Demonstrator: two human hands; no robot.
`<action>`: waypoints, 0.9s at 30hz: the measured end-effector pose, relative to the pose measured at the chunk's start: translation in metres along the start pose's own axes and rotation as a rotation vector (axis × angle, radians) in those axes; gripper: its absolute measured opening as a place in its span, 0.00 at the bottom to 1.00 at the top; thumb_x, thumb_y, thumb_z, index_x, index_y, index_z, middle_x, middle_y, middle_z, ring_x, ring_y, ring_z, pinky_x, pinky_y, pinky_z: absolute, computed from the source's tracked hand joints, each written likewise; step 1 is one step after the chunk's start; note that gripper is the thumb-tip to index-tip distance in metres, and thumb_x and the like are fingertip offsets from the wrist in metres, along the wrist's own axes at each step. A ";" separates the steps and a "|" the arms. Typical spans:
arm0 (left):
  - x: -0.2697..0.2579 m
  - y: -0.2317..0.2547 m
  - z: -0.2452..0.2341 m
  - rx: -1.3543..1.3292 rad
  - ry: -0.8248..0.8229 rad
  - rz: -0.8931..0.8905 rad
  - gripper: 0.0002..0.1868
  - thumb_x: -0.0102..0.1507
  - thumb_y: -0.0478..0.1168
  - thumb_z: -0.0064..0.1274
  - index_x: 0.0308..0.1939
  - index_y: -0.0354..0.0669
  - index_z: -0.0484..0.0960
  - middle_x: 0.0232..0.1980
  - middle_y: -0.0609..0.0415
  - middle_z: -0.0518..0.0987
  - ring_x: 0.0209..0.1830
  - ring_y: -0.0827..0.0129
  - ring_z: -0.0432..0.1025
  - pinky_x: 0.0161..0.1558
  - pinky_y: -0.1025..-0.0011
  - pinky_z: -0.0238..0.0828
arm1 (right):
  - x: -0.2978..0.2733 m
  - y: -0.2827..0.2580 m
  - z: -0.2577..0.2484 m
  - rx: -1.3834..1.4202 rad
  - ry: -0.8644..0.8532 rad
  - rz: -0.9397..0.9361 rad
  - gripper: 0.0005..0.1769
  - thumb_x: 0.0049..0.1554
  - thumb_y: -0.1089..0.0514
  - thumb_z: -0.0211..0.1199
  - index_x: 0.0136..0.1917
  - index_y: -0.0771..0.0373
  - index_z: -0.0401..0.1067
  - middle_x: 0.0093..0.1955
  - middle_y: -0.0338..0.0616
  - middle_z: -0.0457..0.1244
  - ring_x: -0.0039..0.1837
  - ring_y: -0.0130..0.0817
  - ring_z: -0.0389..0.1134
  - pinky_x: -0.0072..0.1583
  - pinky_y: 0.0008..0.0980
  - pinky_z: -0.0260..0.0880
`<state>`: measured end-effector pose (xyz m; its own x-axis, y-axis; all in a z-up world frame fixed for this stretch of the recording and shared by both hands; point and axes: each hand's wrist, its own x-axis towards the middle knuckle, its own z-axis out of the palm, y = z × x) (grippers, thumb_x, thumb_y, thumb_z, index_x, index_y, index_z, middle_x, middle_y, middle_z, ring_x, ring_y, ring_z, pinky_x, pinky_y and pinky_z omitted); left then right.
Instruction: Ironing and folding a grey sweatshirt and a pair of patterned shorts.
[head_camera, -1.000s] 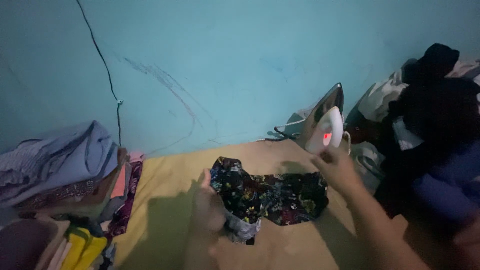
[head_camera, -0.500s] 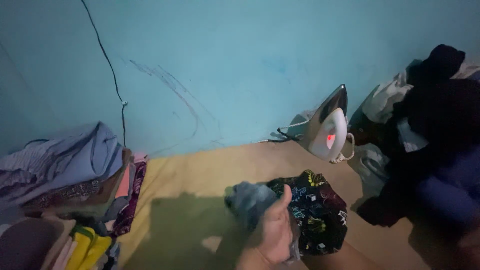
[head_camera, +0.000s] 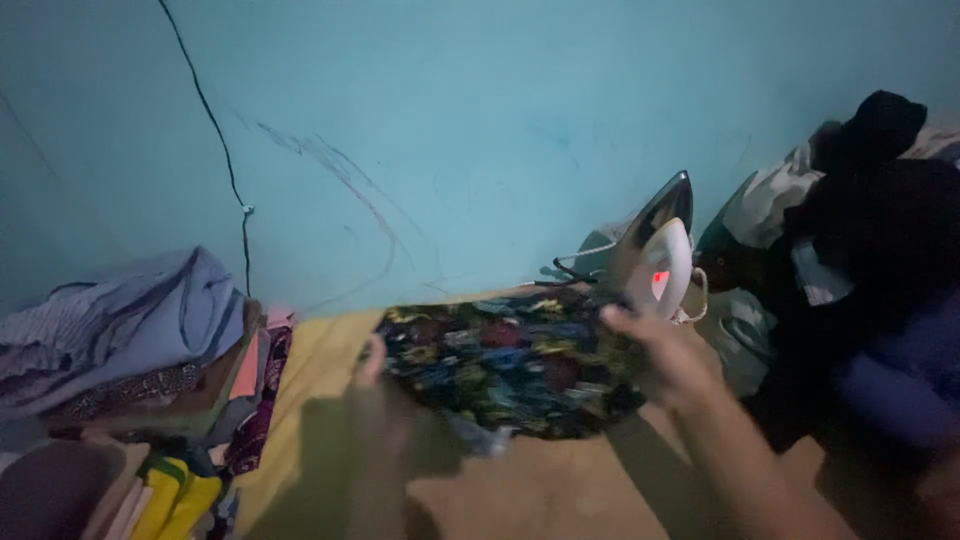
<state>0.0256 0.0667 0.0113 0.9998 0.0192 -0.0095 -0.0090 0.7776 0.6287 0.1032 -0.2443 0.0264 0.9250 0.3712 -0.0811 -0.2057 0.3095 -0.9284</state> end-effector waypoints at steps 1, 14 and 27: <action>-0.001 0.008 -0.007 0.001 0.041 0.196 0.29 0.70 0.58 0.38 0.59 0.36 0.75 0.52 0.46 0.81 0.51 0.58 0.76 0.53 0.53 0.74 | 0.001 -0.009 -0.007 0.024 0.179 -0.133 0.36 0.50 0.52 0.68 0.70 0.60 0.65 0.64 0.48 0.67 0.63 0.42 0.69 0.65 0.45 0.67; 0.108 -0.095 -0.100 -0.479 -1.003 0.173 0.39 0.86 0.57 0.14 0.42 0.37 0.79 0.33 0.50 0.71 0.37 0.60 0.72 0.46 0.61 0.75 | -0.012 0.029 0.042 -0.506 -0.220 -0.423 0.34 0.52 0.61 0.72 0.69 0.56 0.64 0.51 0.40 0.64 0.54 0.31 0.68 0.54 0.31 0.71; -0.032 -0.007 0.026 2.012 -0.002 0.415 0.32 0.69 0.69 0.44 0.53 0.46 0.82 0.45 0.44 0.83 0.46 0.52 0.79 0.48 0.56 0.76 | -0.050 -0.059 0.062 -1.707 0.400 -0.440 0.30 0.51 0.62 0.71 0.65 0.60 0.64 0.63 0.51 0.58 0.65 0.47 0.62 0.63 0.45 0.66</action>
<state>-0.0059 0.0445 0.0274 0.9440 -0.0263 0.3289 -0.1590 -0.9097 0.3836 0.0491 -0.2268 0.1081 0.8811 0.2286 0.4140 0.3307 -0.9236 -0.1937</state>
